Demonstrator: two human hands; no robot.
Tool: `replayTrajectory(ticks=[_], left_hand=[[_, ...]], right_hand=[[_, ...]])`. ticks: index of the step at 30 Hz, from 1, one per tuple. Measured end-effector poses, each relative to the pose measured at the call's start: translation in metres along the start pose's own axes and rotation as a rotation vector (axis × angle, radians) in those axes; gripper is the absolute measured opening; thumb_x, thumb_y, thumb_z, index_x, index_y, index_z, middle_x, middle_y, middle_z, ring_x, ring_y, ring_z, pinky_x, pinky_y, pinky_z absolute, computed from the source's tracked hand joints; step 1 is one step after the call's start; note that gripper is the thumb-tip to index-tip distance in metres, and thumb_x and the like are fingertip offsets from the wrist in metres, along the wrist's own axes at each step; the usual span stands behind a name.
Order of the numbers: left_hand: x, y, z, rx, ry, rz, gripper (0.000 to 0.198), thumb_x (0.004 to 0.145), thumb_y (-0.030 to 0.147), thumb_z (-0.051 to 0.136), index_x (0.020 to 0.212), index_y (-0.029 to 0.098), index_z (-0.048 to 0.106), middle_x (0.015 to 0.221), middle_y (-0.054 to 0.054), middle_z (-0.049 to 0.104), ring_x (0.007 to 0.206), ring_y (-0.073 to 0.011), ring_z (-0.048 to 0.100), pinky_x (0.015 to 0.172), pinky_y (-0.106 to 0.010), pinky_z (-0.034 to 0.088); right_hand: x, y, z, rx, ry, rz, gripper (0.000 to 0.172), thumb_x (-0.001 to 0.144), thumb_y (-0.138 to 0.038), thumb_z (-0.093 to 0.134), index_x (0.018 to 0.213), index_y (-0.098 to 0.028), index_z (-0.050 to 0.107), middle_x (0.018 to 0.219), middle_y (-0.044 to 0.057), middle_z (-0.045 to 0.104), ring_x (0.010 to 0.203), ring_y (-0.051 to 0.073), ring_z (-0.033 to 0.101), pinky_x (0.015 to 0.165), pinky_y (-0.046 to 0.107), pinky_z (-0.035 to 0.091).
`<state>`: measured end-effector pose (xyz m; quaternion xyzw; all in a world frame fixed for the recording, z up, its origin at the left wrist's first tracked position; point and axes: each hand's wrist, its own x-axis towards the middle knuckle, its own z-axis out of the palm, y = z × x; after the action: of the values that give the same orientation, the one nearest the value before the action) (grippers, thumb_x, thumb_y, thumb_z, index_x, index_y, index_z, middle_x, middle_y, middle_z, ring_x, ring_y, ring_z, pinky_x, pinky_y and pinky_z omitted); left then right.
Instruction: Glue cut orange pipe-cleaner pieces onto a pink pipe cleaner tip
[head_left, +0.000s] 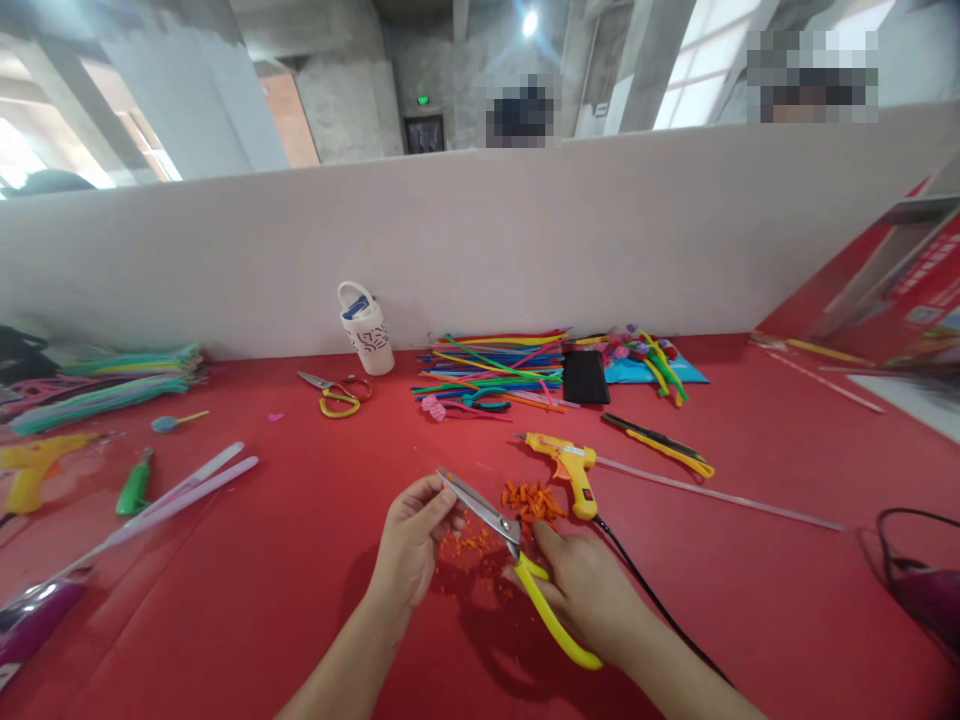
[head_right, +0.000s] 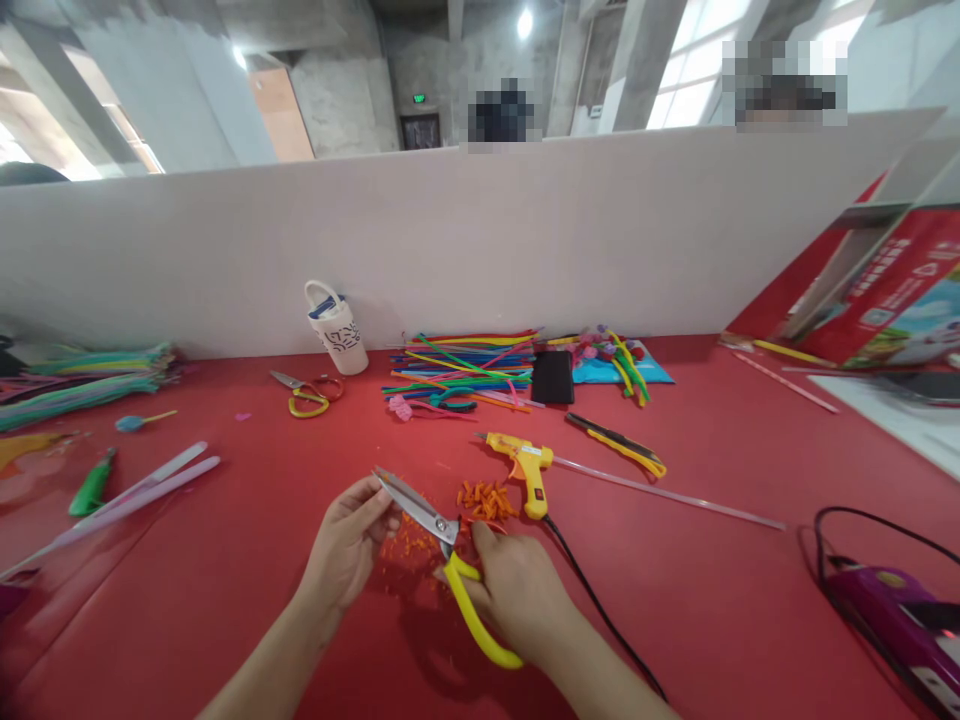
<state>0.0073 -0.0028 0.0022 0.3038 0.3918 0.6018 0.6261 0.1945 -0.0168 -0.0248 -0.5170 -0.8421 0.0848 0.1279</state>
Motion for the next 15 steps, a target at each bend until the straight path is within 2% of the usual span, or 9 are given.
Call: replayTrajectory(ticks=[3,6,11,15], left_hand=[[0.001,0.000,-0.001,0.001,-0.004,-0.010,0.015,0.065,0.025,0.072,0.063,0.015,0.061,0.055,0.004,0.060,0.046,-0.0039,0.051,0.044,-0.013,0.037],[0.002,0.000,-0.001,0.008,-0.016,-0.033,0.016,0.065,0.026,0.072,0.064,0.015,0.060,0.054,0.004,0.059,0.045,-0.0033,0.050,0.044,-0.012,0.037],[-0.005,-0.005,0.004,0.077,-0.136,-0.199,0.016,0.064,0.024,0.072,0.066,0.014,0.061,0.056,0.000,0.063,0.043,-0.0058,0.052,0.043,-0.016,0.039],[-0.011,-0.014,0.009,0.150,-0.259,-0.338,0.017,0.062,0.025,0.072,0.064,0.011,0.062,0.054,-0.003,0.062,0.041,-0.0085,0.053,0.041,-0.019,0.039]], right_hand=[[0.000,0.001,-0.001,0.026,-0.021,0.029,0.031,0.084,-0.044,0.039,0.070,-0.018,0.048,0.055,0.007,0.062,0.046,0.019,0.055,0.045,0.027,0.016],[0.003,-0.003,-0.006,0.171,-0.032,0.106,0.029,0.081,-0.043,0.044,0.063,-0.020,0.043,0.052,0.003,0.056,0.044,0.015,0.046,0.045,0.026,0.016],[0.013,-0.015,-0.014,0.825,0.040,0.327,0.031,0.069,-0.042,0.055,0.057,-0.021,0.037,0.050,-0.005,0.038,0.044,0.010,0.034,0.044,0.022,0.023],[0.016,-0.019,-0.015,1.107,-0.041,0.354,0.028,0.072,-0.047,0.047,0.074,-0.019,0.046,0.044,-0.009,0.036,0.034,0.007,0.031,0.036,0.020,0.027]])
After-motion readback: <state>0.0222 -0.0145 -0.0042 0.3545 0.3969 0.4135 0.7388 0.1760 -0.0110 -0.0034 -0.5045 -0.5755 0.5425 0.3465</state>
